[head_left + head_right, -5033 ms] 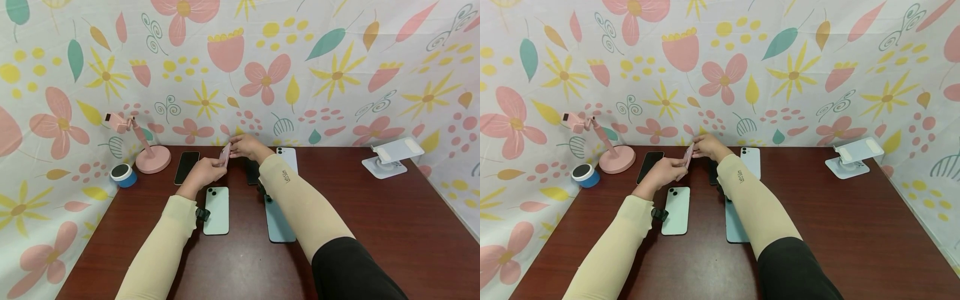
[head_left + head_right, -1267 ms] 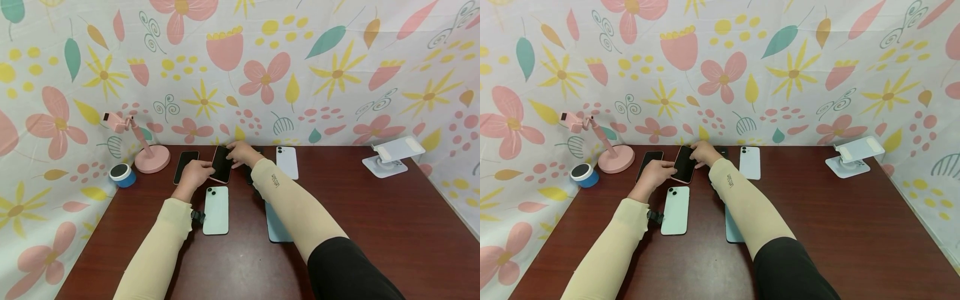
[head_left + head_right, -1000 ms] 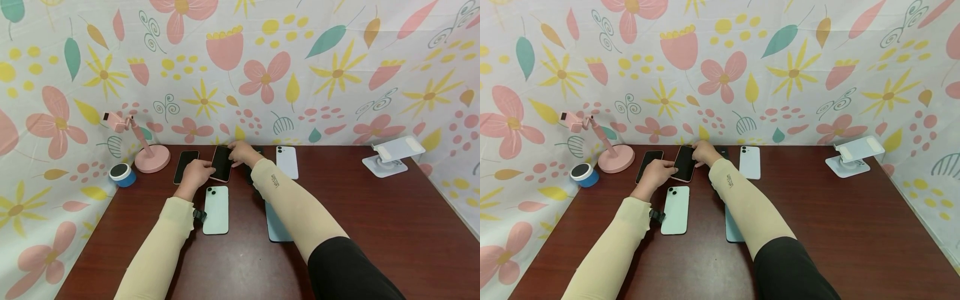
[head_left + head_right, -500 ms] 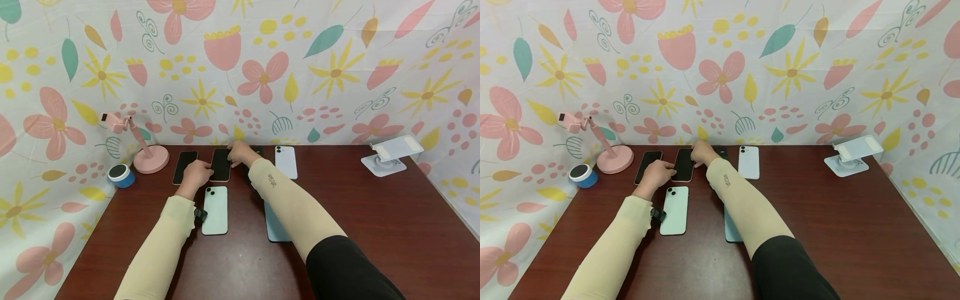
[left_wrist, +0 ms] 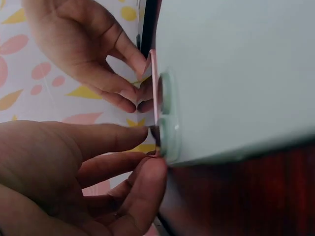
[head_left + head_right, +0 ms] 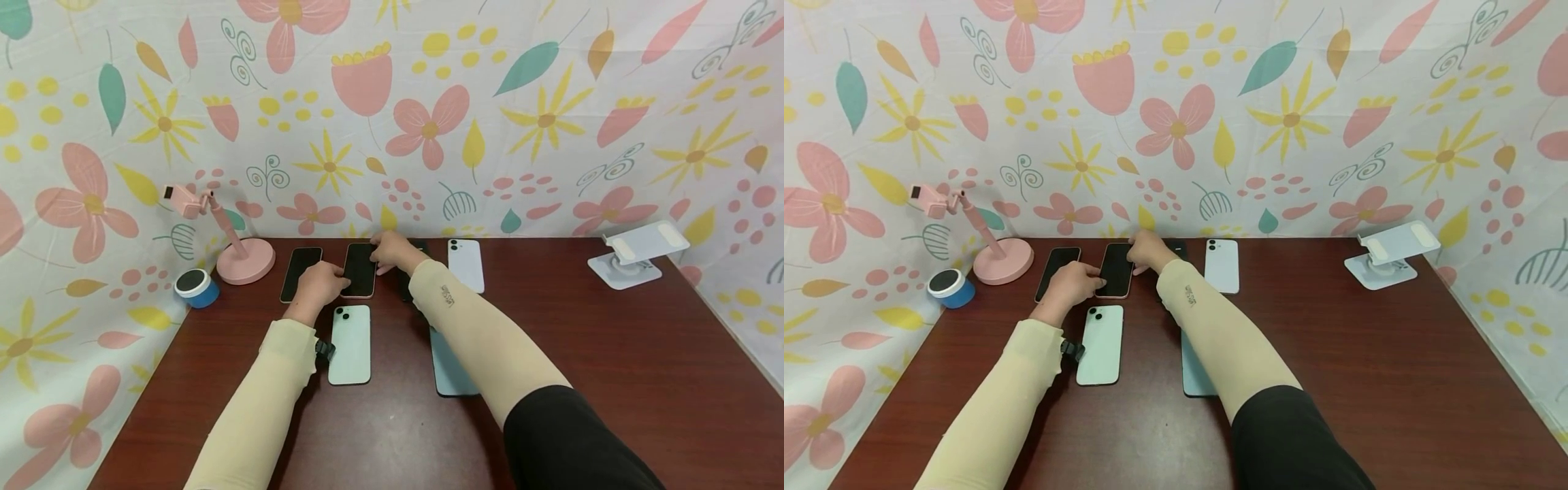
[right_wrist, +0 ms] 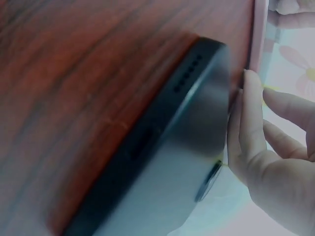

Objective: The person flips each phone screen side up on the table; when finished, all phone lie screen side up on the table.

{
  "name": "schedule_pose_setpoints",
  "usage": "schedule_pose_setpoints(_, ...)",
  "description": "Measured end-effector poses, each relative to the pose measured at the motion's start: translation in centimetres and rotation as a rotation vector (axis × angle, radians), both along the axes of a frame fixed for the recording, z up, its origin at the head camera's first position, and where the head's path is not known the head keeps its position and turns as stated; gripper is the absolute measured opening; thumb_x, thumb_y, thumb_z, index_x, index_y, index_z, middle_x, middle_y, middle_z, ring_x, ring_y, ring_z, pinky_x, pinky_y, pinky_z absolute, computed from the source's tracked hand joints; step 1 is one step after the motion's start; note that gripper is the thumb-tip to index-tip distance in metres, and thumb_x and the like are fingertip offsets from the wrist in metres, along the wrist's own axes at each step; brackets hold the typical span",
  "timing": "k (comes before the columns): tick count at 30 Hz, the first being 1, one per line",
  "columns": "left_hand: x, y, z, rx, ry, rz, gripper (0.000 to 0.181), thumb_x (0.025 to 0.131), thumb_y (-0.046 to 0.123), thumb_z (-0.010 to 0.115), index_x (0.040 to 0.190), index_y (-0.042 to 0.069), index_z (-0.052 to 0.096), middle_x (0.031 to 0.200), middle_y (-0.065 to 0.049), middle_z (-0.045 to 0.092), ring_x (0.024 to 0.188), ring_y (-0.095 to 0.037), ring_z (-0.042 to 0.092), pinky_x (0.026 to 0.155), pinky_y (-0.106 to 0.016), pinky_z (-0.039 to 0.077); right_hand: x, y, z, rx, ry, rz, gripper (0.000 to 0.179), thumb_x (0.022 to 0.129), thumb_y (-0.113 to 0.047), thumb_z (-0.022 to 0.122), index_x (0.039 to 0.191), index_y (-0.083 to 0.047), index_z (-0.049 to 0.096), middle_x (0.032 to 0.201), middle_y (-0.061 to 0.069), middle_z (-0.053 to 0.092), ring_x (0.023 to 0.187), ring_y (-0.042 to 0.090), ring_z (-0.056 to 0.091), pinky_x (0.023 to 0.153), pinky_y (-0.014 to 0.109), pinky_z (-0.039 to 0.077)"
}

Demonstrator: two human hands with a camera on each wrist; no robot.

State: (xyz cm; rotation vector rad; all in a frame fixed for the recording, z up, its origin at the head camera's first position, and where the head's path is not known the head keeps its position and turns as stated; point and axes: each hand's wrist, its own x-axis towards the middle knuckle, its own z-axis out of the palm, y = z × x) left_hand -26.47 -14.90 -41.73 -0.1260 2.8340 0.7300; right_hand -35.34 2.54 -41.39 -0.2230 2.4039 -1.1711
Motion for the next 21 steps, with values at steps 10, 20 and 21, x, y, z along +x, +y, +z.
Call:
schedule_pose_setpoints(10,0.3,0.5,1.2,-0.002,0.064,-0.009,0.056,0.110,0.043,0.057,0.148,0.003,0.063,0.149,-0.019,0.065,0.137,-0.039,0.062,0.114,-0.054,0.052,-0.3,1.7,2.1,-0.143,-0.060,0.028,0.064,0.108,-0.002,0.057,0.167,-0.002,0.033,0.169,0.025,0.037,0.127,0.042,0.068,0.095,0.041,0.064)
schedule_pose_setpoints(20,0.0,2.5,2.3,0.070,0.070,-0.024,0.059,0.109,0.047,0.057,0.151,0.007,0.060,0.151,-0.015,0.065,0.140,-0.037,0.061,0.117,-0.054,0.049,-0.2,3.2,4.4,-0.152,-0.037,0.020,0.062,0.108,-0.007,0.059,0.166,-0.004,0.037,0.167,0.024,0.041,0.127,0.044,0.067,0.100,0.046,0.062)
schedule_pose_setpoints(21,0.0,2.7,2.3,0.074,0.071,-0.027,0.059,0.109,0.047,0.057,0.151,0.007,0.060,0.151,-0.015,0.065,0.139,-0.037,0.061,0.117,-0.053,0.049,-0.1,3.4,4.5,-0.153,-0.031,0.019,0.062,0.108,-0.008,0.060,0.166,-0.004,0.037,0.166,0.024,0.042,0.125,0.045,0.068,0.100,0.046,0.062)
